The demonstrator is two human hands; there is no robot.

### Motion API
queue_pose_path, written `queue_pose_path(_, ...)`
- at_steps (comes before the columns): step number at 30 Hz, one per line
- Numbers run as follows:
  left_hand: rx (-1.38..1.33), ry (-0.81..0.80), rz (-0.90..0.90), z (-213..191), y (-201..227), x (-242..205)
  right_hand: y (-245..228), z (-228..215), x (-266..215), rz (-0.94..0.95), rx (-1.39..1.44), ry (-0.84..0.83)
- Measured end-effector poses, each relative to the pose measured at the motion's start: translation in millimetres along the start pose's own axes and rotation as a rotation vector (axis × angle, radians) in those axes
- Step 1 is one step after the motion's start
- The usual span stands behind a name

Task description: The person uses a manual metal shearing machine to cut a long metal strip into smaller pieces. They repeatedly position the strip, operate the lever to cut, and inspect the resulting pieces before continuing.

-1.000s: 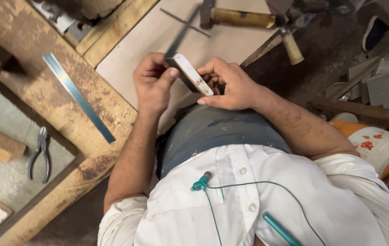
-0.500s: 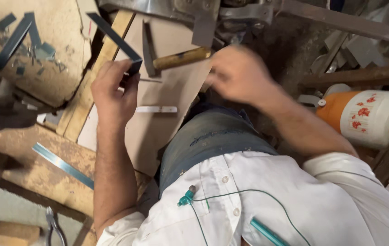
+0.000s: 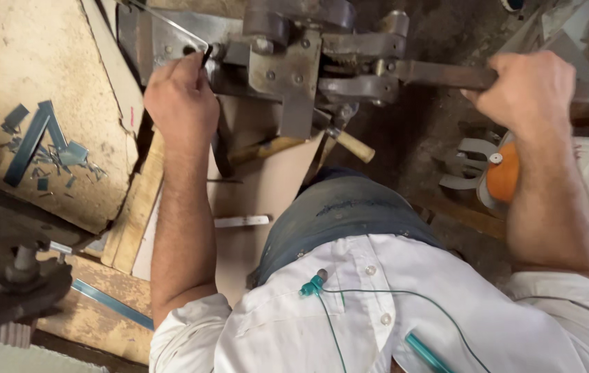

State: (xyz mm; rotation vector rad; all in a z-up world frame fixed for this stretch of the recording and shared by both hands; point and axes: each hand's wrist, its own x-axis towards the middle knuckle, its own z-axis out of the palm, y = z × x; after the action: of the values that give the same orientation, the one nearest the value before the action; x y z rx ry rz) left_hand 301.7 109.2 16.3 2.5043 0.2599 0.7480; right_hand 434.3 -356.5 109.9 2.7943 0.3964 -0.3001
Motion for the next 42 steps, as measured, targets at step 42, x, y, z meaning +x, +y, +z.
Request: queue_pose_path(42,0.028,-0.253,0.038,2.1,-25.7,22.3,5.5,1.2,3.6,0.054,-0.097,-0.165)
